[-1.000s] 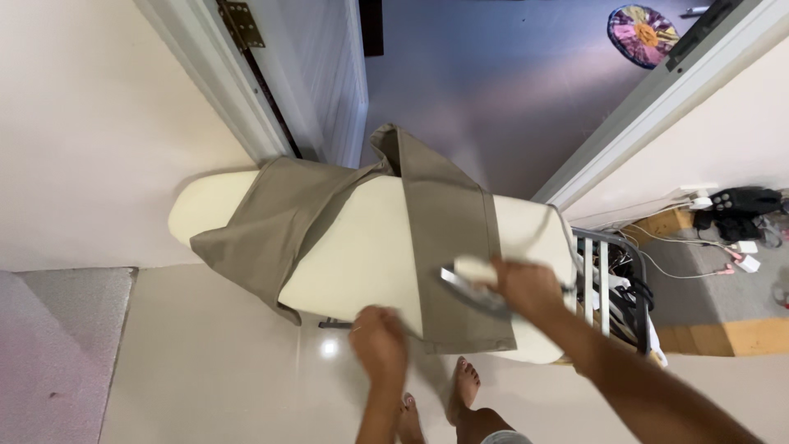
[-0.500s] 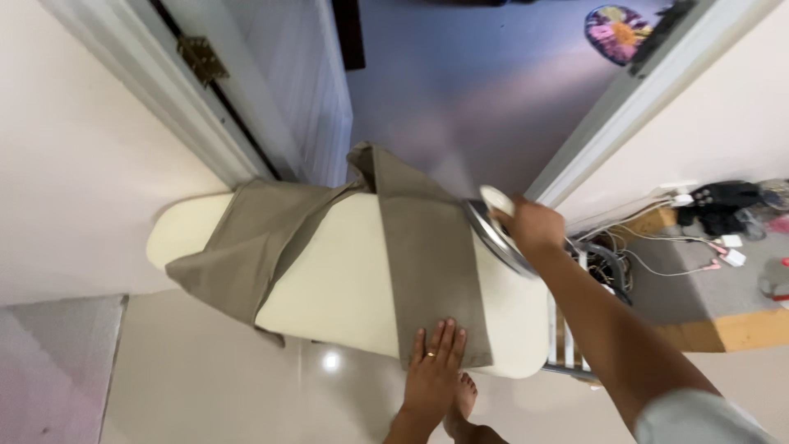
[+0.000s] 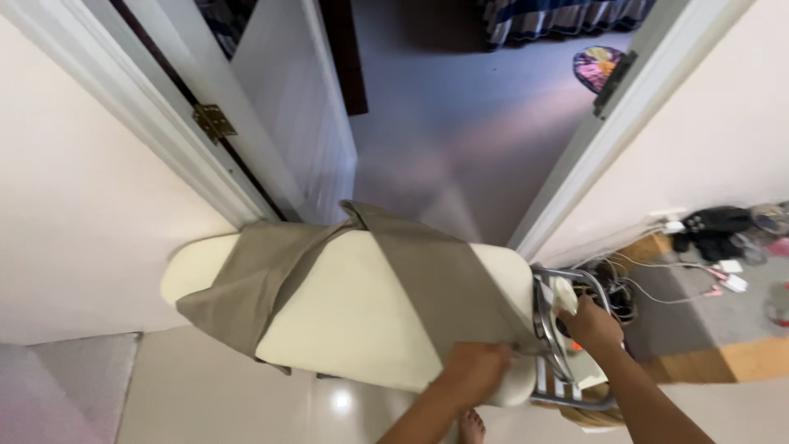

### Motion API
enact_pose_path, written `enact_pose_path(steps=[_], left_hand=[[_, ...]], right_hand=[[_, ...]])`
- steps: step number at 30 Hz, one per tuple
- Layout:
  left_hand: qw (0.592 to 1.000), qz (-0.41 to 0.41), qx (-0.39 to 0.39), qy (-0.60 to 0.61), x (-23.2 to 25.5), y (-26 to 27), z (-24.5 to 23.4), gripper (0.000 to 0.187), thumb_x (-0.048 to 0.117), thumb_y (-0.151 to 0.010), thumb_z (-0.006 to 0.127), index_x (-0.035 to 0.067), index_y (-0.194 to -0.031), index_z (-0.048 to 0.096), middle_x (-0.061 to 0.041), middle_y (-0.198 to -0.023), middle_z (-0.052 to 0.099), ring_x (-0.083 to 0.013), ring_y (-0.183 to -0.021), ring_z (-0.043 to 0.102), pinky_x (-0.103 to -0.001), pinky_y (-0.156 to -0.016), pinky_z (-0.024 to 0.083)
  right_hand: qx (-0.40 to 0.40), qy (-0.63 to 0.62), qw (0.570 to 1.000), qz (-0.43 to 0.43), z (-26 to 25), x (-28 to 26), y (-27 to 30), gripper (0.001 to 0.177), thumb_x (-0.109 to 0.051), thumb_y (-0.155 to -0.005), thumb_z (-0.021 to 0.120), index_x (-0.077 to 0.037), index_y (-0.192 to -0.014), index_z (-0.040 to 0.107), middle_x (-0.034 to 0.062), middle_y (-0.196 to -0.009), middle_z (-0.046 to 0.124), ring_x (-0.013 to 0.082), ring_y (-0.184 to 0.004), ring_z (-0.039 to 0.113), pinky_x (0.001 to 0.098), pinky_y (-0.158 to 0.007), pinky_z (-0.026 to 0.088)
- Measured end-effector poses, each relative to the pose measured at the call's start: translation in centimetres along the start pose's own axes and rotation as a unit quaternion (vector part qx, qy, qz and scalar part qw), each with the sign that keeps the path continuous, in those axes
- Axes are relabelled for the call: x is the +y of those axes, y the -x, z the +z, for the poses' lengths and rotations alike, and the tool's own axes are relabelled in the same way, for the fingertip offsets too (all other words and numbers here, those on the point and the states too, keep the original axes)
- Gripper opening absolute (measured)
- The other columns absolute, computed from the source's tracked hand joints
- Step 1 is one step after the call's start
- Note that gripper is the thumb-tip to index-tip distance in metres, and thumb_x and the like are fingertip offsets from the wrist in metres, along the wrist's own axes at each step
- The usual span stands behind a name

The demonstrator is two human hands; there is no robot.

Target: The person irons a pair of beige shorts on an ironing board, then switches to ironing a white shirt. They use a steam iron and adjust the garments between passes.

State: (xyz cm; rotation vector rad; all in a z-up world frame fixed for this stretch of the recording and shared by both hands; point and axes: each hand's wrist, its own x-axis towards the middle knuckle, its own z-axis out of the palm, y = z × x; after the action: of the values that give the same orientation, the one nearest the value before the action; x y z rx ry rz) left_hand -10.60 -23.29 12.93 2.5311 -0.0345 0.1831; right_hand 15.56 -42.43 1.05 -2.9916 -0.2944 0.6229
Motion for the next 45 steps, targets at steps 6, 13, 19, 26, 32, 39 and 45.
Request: enact_pose_path(steps=[6,13,19,26,32,39,45], left_hand=[[0.979,-0.086,-0.076,0.171,-4.7,2.1,-2.1,0.029,0.022,-0.096,0.057,0.005,-0.112,0.072,-0.019,-0.106,0.074,-0.0358,-0.097,0.069,-0.044,-0.085,0.054],[0.873,-0.384,0.294,-0.071,-29.9,12.1,-12.5,0.026,0.022,-0.094,0.058,0.01,-0.109,0.076,-0.016,-0.093,0.077,-0.0344,-0.078,0.073,-0.044,-0.069,0.056],[0.825,-0.428,0.327,-0.173,-43.5,21.5,-23.6,0.042,0.031,-0.092,0.071,-0.001,-0.12,0.071,-0.025,-0.11,0.073,-0.0414,-0.1,0.07,-0.049,-0.087,0.054],[0.85,-0.511,0.125,-0.024,-51.4,18.5,-24.7,0.053,0.052,-0.098,0.066,0.002,-0.115,0.076,-0.023,-0.107,0.076,-0.0381,-0.104,0.072,-0.044,-0.093,0.053],[0.883,-0.439,0.042,0.158,-50.9,14.3,-26.9,0.044,0.038,-0.096,0.066,0.0,-0.117,0.072,-0.011,-0.104,0.076,-0.026,-0.098,0.067,-0.041,-0.088,0.052],[0.849,-0.391,0.04,0.353,-49.7,6.4,-31.8,0.052,0.04,-0.107,0.057,-0.001,-0.138,0.063,-0.035,-0.113,0.055,-0.0332,-0.092,0.048,-0.052,-0.08,0.043],[0.732,-0.434,0.031,0.524,-48.5,7.0,-28.1,0.078,0.065,-0.094,0.049,0.015,-0.154,0.042,-0.004,-0.157,0.045,-0.0237,-0.146,0.037,-0.041,-0.117,0.03]], right_hand=[[-0.038,0.01,0.998,-0.056,0.6,0.2,-1.1,0.072,-0.068,-0.089,0.063,-0.011,-0.133,0.065,0.019,-0.118,0.077,0.0365,-0.112,0.072,0.0489,-0.1,0.056],[0.054,0.062,0.997,0.006,-2.2,-5.3,3.3,0.079,-0.068,-0.088,0.063,-0.012,-0.143,0.054,0.0185,-0.146,0.053,0.0372,-0.134,0.051,0.0541,-0.104,0.044],[0.27,-0.015,0.962,0.032,-2.3,-10.4,7.7,0.062,-0.042,-0.089,0.071,-0.008,-0.14,0.06,0.02,-0.143,0.059,0.039,-0.132,0.055,0.0509,-0.108,0.046],[-0.089,-0.613,0.775,-0.128,5.6,-33.8,5.9,0.024,-0.007,-0.092,0.064,-0.003,-0.115,0.069,0.0095,-0.094,0.076,0.0261,-0.082,0.072,0.0393,-0.076,0.059],[-0.354,-0.626,0.694,-0.024,7.9,-52.5,9.7,0.051,-0.028,-0.1,0.071,0.003,-0.132,0.046,0.0208,-0.116,0.065,0.0301,-0.102,0.07,0.0399,-0.087,0.062],[-0.111,-0.778,0.617,-0.041,7.4,-50.5,4.1,0.044,-0.011,-0.095,0.065,0.005,-0.134,0.055,0.0188,-0.113,0.065,0.0247,-0.09,0.067,0.0372,-0.071,0.061],[-0.208,-0.7,0.683,-0.002,7.0,-49.2,5.2,0.07,-0.01,-0.099,0.07,-0.011,-0.153,0.027,0.0013,-0.127,0.06,0.014,-0.105,0.064,0.0309,-0.086,0.054]])
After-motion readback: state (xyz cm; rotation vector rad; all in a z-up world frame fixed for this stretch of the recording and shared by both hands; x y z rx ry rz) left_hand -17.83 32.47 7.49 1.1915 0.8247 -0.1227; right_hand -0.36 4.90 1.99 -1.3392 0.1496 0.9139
